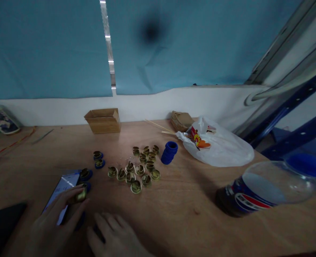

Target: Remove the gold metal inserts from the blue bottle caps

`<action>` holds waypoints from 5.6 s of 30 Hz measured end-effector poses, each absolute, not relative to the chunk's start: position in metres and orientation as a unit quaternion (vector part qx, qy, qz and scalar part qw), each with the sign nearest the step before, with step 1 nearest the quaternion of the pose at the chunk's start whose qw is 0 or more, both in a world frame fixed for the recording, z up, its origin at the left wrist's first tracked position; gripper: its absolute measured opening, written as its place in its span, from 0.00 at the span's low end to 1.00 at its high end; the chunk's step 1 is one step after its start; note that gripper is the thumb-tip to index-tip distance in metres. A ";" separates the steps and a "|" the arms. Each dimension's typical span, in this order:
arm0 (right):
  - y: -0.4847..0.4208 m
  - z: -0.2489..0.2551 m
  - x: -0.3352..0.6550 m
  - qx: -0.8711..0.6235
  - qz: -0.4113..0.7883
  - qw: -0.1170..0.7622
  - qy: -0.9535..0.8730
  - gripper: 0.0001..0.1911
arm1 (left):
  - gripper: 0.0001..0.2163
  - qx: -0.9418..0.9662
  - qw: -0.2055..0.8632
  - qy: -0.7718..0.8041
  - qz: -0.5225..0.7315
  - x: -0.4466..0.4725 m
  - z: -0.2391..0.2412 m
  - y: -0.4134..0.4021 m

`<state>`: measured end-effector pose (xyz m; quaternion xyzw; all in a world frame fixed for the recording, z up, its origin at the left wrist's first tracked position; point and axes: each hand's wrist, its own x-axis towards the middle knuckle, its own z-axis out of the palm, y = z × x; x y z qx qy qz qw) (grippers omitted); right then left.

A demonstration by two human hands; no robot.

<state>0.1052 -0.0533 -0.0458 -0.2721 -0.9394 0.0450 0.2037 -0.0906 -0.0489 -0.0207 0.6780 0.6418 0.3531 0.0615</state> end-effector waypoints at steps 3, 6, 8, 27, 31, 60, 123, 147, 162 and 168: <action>-0.063 -0.074 0.098 -0.279 0.024 0.241 -0.929 0.12 | 0.10 0.703 0.057 0.628 0.329 -0.088 -0.012 -0.044; -0.059 -0.061 0.114 -0.318 0.059 0.258 -0.910 0.16 | 0.08 0.734 0.096 0.603 0.297 -0.078 -0.003 -0.033; -0.048 -0.036 0.139 -0.373 0.081 0.269 -0.884 0.16 | 0.07 0.752 0.135 0.591 0.259 -0.067 0.001 -0.024; 0.095 0.036 0.285 -0.535 -0.043 0.309 -0.785 0.17 | 0.18 0.734 0.136 0.621 0.240 -0.049 -0.020 -0.032; 0.083 0.038 0.283 -0.537 -0.067 0.345 -0.767 0.19 | 0.15 0.727 0.053 0.648 0.220 -0.095 -0.037 -0.069; -0.017 0.013 0.165 -0.462 0.345 0.371 -0.728 0.08 | 0.07 0.552 0.290 0.553 0.552 0.005 -0.001 -0.024; -0.038 0.002 0.157 -0.396 0.562 0.509 -0.518 0.14 | 0.18 0.553 0.574 0.384 0.465 -0.003 0.005 -0.037; -0.038 -0.005 0.152 -0.428 0.479 0.540 -0.544 0.10 | 0.24 0.493 0.592 0.376 0.514 0.004 0.002 -0.036; -0.037 -0.012 0.149 -0.487 0.389 0.494 -0.607 0.03 | 0.17 0.597 0.493 0.427 0.467 0.004 -0.003 -0.041; -0.039 -0.016 0.148 -0.479 0.407 0.491 -0.603 0.04 | 0.21 0.600 0.515 0.425 0.440 0.002 0.008 -0.039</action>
